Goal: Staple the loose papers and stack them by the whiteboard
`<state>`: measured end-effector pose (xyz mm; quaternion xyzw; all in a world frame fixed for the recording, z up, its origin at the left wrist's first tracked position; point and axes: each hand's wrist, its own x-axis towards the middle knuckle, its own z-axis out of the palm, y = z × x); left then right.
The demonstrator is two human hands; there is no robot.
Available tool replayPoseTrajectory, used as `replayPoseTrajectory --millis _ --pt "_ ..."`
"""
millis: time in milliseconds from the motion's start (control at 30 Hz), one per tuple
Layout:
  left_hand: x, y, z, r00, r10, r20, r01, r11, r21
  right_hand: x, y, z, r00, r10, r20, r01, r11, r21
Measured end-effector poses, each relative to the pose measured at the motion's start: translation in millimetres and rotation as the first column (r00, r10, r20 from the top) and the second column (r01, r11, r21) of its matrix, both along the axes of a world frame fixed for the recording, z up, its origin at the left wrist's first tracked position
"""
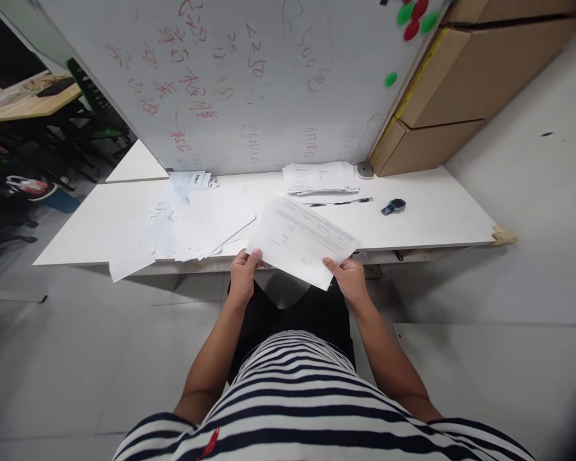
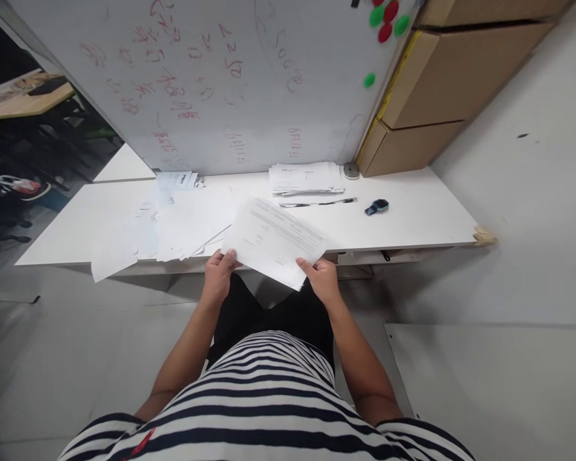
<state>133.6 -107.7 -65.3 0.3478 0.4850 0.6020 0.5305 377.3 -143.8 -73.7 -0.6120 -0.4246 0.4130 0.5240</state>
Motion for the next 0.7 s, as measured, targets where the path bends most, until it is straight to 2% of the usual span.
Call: replayPoseTrajectory --millis 300,467,600,700 --pt "-1.6 1.7 -2.6 0.998 0.032 -0.06 -0.032 0.999 -0.003 -2.7 0.2 0.2 1.0 0.017 -0.013 -0.017 1.0 0.006" --pt "-6.6 2.4 -0.7 0.996 -0.016 -0.088 0.016 1.0 -0.002 0.0 0.6 0.7 0.999 0.045 0.019 -0.045 0.999 0.006" --pt "-16.3 10.0 1.7 0.976 -0.141 -0.166 0.141 0.99 -0.008 5.8 7.0 2.3 0.992 0.099 0.084 -0.102 0.994 0.027" --pt "-24.5 19.0 4.5 0.906 -0.27 -0.326 0.277 0.96 -0.026 9.6 17.6 5.6 0.983 0.141 0.121 -0.147 0.988 0.039"
